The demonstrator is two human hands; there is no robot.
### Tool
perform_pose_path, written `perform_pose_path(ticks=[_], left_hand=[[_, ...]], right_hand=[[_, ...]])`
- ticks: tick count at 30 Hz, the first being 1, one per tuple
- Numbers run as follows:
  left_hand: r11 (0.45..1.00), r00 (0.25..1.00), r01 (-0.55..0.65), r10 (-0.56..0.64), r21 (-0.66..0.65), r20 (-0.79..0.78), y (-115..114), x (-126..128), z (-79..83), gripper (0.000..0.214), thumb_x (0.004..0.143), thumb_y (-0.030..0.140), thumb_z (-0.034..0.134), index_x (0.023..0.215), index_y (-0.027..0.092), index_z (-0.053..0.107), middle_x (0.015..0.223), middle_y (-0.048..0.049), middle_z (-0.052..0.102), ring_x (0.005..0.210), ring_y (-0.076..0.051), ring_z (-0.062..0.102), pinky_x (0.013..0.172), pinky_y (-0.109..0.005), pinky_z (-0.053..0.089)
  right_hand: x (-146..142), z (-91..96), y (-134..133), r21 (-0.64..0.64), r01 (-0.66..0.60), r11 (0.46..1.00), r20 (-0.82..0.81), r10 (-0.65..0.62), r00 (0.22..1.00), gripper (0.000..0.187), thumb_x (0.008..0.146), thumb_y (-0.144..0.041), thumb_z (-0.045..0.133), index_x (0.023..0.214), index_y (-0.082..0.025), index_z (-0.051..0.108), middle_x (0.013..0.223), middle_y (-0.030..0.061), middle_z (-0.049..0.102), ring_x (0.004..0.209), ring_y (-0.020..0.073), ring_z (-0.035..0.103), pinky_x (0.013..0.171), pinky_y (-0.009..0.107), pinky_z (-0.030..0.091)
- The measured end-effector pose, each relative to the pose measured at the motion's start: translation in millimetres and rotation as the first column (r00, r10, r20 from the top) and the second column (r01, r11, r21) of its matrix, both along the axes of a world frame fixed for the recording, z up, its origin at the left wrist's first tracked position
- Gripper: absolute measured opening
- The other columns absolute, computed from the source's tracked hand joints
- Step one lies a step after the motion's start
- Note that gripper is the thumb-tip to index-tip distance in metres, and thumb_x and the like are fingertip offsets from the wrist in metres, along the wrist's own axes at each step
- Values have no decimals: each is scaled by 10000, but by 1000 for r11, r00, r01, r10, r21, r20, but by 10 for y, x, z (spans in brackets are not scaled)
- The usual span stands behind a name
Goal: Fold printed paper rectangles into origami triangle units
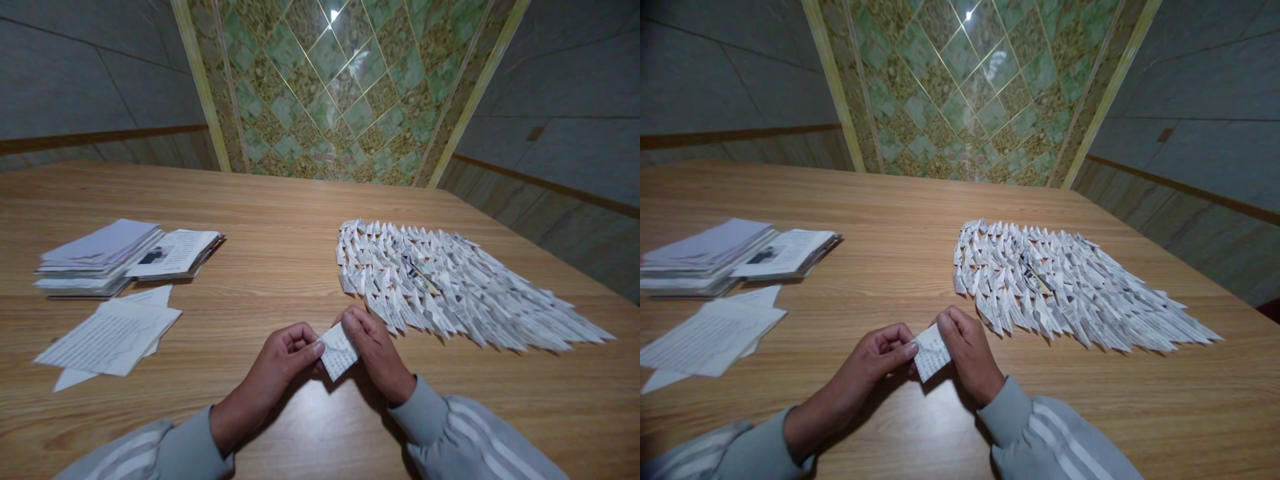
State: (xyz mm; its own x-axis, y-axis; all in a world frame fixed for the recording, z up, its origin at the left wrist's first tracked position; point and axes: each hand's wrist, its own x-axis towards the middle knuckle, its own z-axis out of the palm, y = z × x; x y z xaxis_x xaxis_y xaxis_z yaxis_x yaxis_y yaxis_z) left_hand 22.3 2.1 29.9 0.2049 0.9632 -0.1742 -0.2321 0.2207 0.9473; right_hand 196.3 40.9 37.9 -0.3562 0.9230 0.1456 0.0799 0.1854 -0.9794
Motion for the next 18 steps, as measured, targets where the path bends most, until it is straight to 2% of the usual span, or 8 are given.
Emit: perform_pose_path(ticks=[4, 10, 15, 18], left_hand=[[993, 992, -35, 48, 109, -119, 16, -15, 64, 315, 746, 404, 773, 669, 147, 608, 600, 22, 587, 570, -111, 499, 553, -220, 382], [965, 961, -207, 231, 160, -151, 23, -22, 79, 242, 768, 371, 726, 705, 153, 643, 616, 19, 613, 577, -127, 540, 560, -227, 423], [954, 930, -132, 214, 270, -299, -19, -41, 98, 192, 805, 310, 703, 701, 149, 693, 643, -5, 657, 612, -147, 578, 583, -238, 446], [958, 941, -107, 184, 268, -284, -28, -30, 100, 196, 841, 331, 678, 765, 153, 707, 675, -8, 671, 632, -150, 589, 590, -237, 454]], right_hand=[[16, -8, 1, -15, -102, 995, 64, 103, 993, 351, 898, -498, 587, 773, -170, 579, 638, -34, 493, 592, 119, 431, 538, 240, 329], [12, -40, -5, -41, -165, 985, 88, 168, 982, 244, 884, -379, 596, 755, -188, 517, 649, -41, 492, 604, 117, 426, 555, 239, 318], [5, -22, -33, -20, -215, 976, 125, 216, 968, 259, 895, -416, 606, 814, -173, 570, 696, -26, 534, 640, 127, 453, 577, 248, 321], [6, -25, -32, 19, -201, 979, 108, 198, 974, 310, 916, -447, 589, 766, -178, 550, 666, -32, 515, 625, 125, 441, 578, 253, 322]])
